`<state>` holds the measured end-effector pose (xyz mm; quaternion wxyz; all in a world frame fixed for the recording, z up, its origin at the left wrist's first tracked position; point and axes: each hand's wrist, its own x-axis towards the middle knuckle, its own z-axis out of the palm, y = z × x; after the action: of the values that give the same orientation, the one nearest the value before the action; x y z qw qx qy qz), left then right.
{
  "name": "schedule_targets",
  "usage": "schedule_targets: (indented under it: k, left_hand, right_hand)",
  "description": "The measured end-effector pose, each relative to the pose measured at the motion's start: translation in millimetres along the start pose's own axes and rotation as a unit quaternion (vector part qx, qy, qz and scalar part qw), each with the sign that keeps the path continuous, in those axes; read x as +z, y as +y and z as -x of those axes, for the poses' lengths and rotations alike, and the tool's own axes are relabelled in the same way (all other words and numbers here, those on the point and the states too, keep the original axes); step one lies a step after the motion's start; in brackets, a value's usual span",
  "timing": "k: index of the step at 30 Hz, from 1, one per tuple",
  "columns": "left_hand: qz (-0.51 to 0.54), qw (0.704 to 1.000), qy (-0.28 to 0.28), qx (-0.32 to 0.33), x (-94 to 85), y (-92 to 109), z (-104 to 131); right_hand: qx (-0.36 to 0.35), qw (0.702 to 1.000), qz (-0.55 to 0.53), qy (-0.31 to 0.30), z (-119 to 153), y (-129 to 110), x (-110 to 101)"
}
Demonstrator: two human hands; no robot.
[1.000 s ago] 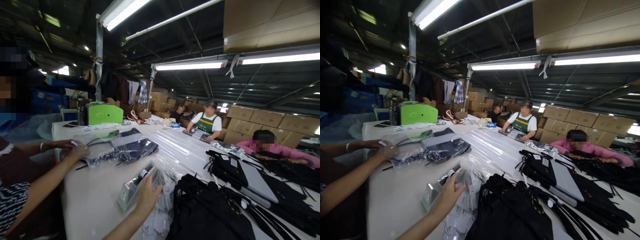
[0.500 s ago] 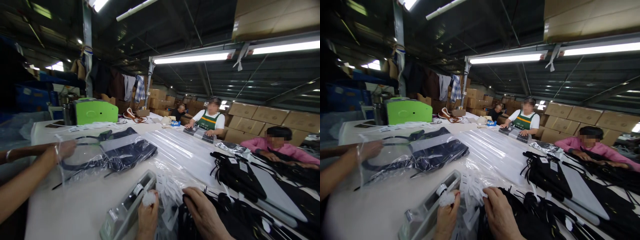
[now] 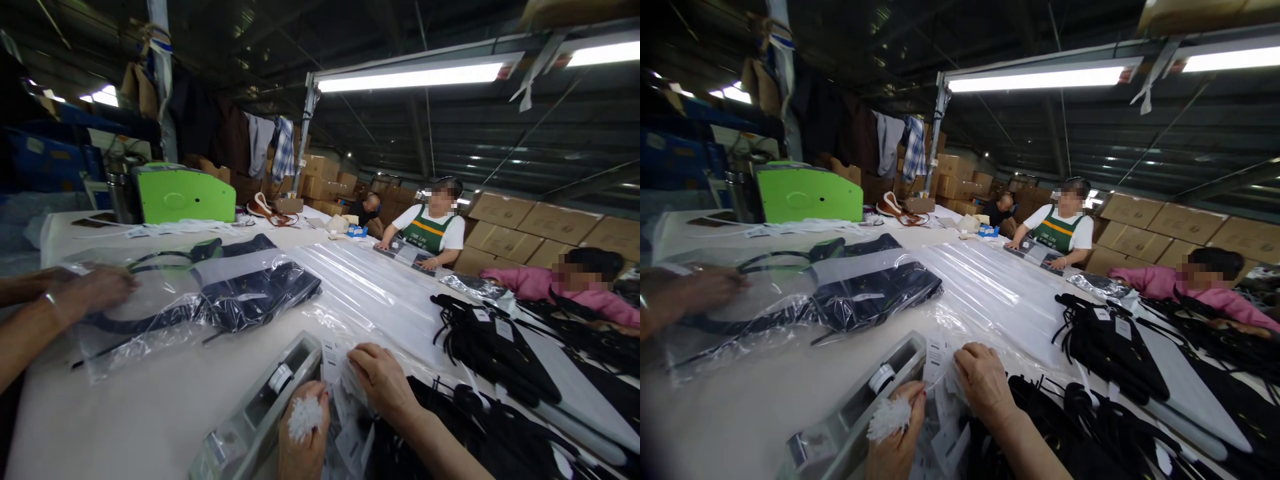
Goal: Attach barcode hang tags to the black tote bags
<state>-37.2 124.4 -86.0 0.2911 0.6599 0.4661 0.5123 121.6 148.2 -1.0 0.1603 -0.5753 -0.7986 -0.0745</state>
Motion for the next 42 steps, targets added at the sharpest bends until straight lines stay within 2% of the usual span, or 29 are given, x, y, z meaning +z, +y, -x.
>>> schedule_targets:
  k: [6,8,10,14,19,21,27,33,37,42]
  left_hand:
    - [0.014,0.999,-0.017,0.025,-1.1,0,-3]
    - [0.011,0.999,-0.006,0.04,-0.1,0,-5]
    - [0.015,0.997,0.028,0.065,1.6,0,-7]
    - [0.038,0.99,0.084,0.11,3.4,3,-9]
    - [0.046,0.987,0.103,0.112,0.9,7,-9]
    - [0.043,0.987,0.107,0.115,0.2,7,-9]
    - [0.042,0.986,0.104,0.126,0.9,7,-11]
    - [0.053,0.989,0.094,0.105,3.0,2,-9]
    - [0.062,0.992,0.08,0.081,4.8,0,-8]
    - [0.092,0.991,0.08,0.056,5.3,2,-7]
  right_hand:
    - [-0.171,0.972,0.159,0.036,-3,-10,-30]
    - [-0.195,0.962,0.187,0.033,-2,-16,-41]
    - [-0.2,0.958,0.202,0.028,1,-19,-48]
    - [-0.179,0.967,0.179,0.014,7,-16,-52]
    - [-0.084,0.99,0.112,0.015,12,-16,-56]
    - [-0.068,0.993,0.101,0.009,12,-20,-59]
    - [-0.056,0.986,0.155,0.017,7,-29,-63]
    - [-0.091,0.974,0.205,0.016,4,-30,-62]
    - [-0.071,0.982,0.174,0.005,2,-34,-66]
    - [0.003,0.996,0.076,-0.04,0,-29,-65]
